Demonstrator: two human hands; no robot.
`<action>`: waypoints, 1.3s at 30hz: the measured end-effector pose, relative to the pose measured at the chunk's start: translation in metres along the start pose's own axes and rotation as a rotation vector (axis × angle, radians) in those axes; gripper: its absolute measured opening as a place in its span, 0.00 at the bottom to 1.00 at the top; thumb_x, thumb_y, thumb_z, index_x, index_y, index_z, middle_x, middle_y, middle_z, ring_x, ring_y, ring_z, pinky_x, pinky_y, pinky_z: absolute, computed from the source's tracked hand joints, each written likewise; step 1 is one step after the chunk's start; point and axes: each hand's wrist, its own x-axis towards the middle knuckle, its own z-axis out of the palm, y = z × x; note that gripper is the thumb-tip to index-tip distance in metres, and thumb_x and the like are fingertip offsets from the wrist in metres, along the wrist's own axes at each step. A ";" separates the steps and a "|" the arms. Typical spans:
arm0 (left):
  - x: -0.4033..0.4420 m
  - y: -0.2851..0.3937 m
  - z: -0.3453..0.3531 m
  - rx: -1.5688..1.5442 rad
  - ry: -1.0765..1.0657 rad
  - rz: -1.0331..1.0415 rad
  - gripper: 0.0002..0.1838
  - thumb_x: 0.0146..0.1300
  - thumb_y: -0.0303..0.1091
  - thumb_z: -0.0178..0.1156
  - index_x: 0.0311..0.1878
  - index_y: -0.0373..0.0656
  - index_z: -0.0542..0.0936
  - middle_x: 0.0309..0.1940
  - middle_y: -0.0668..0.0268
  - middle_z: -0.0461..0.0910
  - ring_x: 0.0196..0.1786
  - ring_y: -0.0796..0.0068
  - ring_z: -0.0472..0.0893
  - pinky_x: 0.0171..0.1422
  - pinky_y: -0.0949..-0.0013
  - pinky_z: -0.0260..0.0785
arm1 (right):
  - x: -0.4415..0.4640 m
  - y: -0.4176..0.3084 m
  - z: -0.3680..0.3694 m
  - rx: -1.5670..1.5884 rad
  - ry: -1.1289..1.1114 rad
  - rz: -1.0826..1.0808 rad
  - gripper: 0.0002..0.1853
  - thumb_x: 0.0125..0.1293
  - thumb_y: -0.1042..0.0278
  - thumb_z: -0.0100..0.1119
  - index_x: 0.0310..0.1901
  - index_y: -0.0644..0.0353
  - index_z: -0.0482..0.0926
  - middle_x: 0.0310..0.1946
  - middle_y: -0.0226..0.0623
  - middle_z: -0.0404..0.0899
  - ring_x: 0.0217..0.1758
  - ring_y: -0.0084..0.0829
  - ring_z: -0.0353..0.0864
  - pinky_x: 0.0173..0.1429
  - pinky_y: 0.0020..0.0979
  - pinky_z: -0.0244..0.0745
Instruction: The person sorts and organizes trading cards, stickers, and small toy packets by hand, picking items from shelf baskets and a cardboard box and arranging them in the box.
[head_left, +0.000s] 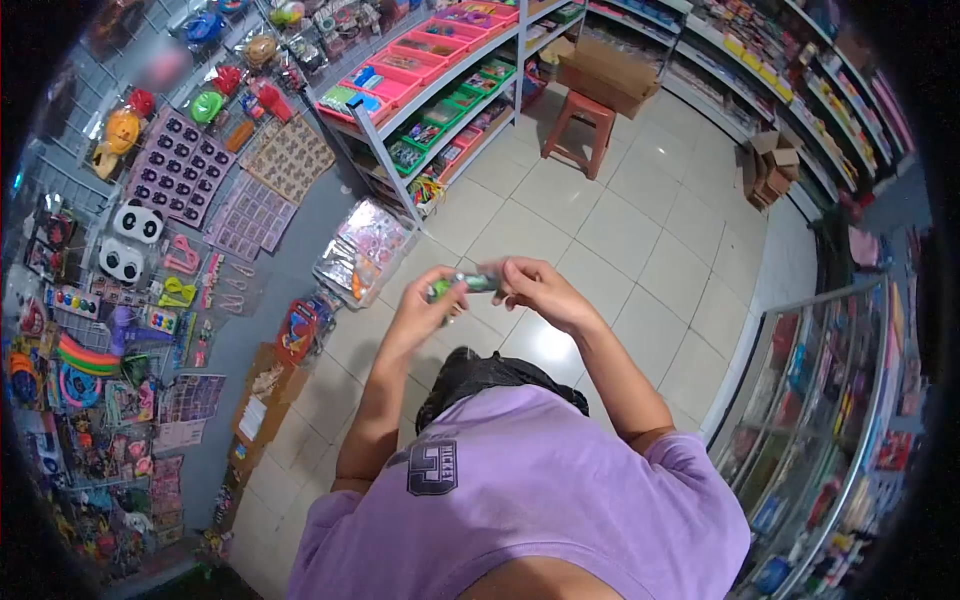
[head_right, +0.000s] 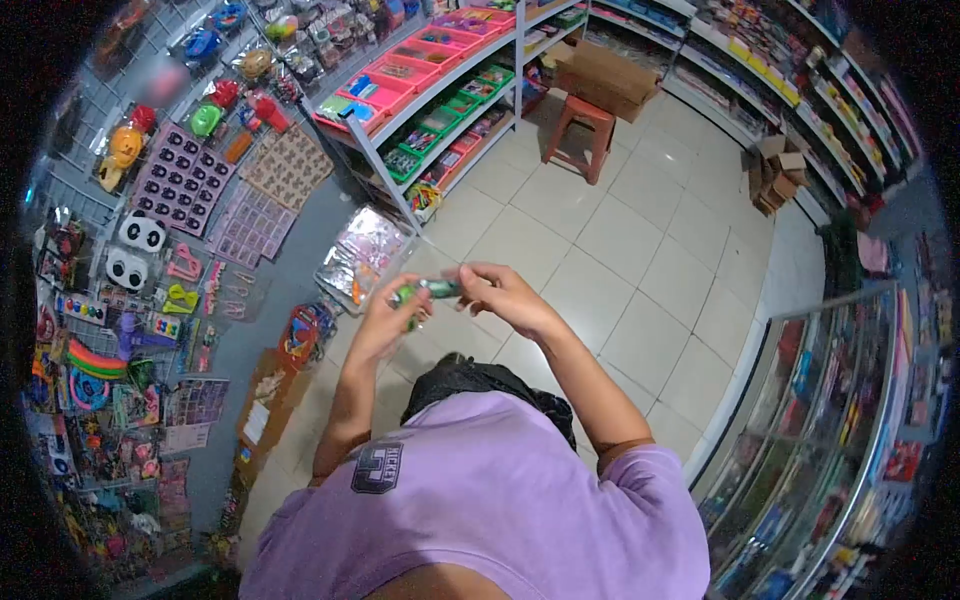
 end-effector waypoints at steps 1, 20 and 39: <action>0.017 0.013 0.000 -0.028 0.102 -0.003 0.11 0.65 0.40 0.61 0.44 0.44 0.77 0.23 0.71 0.78 0.25 0.88 0.74 0.27 0.83 0.63 | 0.016 -0.021 -0.002 -0.098 -0.005 -0.063 0.24 0.67 0.53 0.57 0.56 0.62 0.73 0.42 0.28 0.77 0.36 0.16 0.74 0.38 0.20 0.71; 0.451 0.101 -0.083 0.048 -0.102 0.043 0.13 0.65 0.40 0.60 0.43 0.39 0.77 0.35 0.66 0.81 0.33 0.78 0.83 0.32 0.77 0.70 | 0.377 -0.116 -0.229 -0.383 0.294 -0.065 0.09 0.65 0.70 0.59 0.43 0.67 0.78 0.26 0.32 0.80 0.26 0.19 0.77 0.30 0.21 0.69; 0.507 -0.084 -0.170 -0.806 1.084 -0.163 0.24 0.70 0.44 0.51 0.60 0.35 0.68 0.53 0.58 0.76 0.48 0.72 0.75 0.51 0.70 0.71 | 0.746 0.148 -0.310 -0.693 -0.300 0.140 0.13 0.58 0.65 0.67 0.41 0.63 0.79 0.31 0.34 0.81 0.33 0.21 0.78 0.40 0.25 0.73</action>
